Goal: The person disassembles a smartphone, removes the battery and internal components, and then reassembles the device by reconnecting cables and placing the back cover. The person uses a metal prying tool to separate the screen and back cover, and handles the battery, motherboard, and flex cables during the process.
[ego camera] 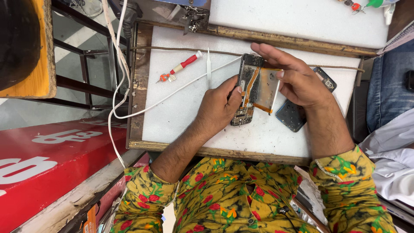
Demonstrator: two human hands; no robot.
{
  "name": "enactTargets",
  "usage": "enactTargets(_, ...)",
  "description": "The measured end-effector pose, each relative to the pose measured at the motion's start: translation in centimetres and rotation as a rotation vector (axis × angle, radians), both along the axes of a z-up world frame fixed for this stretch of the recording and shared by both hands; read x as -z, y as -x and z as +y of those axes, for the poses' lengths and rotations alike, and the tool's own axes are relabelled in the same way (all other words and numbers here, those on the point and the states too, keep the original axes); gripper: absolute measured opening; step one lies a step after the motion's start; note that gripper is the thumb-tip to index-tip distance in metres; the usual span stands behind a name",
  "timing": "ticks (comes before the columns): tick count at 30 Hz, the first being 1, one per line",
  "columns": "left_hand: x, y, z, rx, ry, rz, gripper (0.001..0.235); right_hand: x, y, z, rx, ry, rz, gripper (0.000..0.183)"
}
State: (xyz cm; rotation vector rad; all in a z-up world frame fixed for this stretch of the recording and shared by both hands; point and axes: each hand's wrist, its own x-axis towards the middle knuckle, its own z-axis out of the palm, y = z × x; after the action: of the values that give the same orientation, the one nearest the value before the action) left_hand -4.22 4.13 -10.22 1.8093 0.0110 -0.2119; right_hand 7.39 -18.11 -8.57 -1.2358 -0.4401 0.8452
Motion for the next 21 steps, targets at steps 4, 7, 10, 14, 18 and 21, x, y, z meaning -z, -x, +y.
enactTargets(4,0.2,-0.1,0.0,-0.041,0.012,0.059,0.035,-0.5,0.7,-0.4,0.140,0.020,0.135,0.070)
enactTargets(7,0.4,0.1,0.0,-0.079,0.047,0.029,0.035,-0.5,1.4,-0.8,0.252,0.175,0.110,0.063)
enactTargets(10,0.5,0.1,0.0,-0.113,0.086,0.008,0.034,-0.3,1.9,-1.4,0.357,0.263,0.125,0.055)
enactTargets(14,0.6,0.2,0.0,-0.156,0.171,0.045,0.034,0.1,2.3,-2.6,0.382,0.198,0.150,0.053)
enactTargets(18,0.7,0.6,0.2,-0.151,0.291,0.028,0.036,0.2,2.7,-2.8,0.354,-0.026,0.212,0.051)
enactTargets(21,0.8,1.0,0.5,-0.139,0.420,-0.009,0.035,-0.2,3.0,-2.5,0.477,-0.111,0.398,0.050)
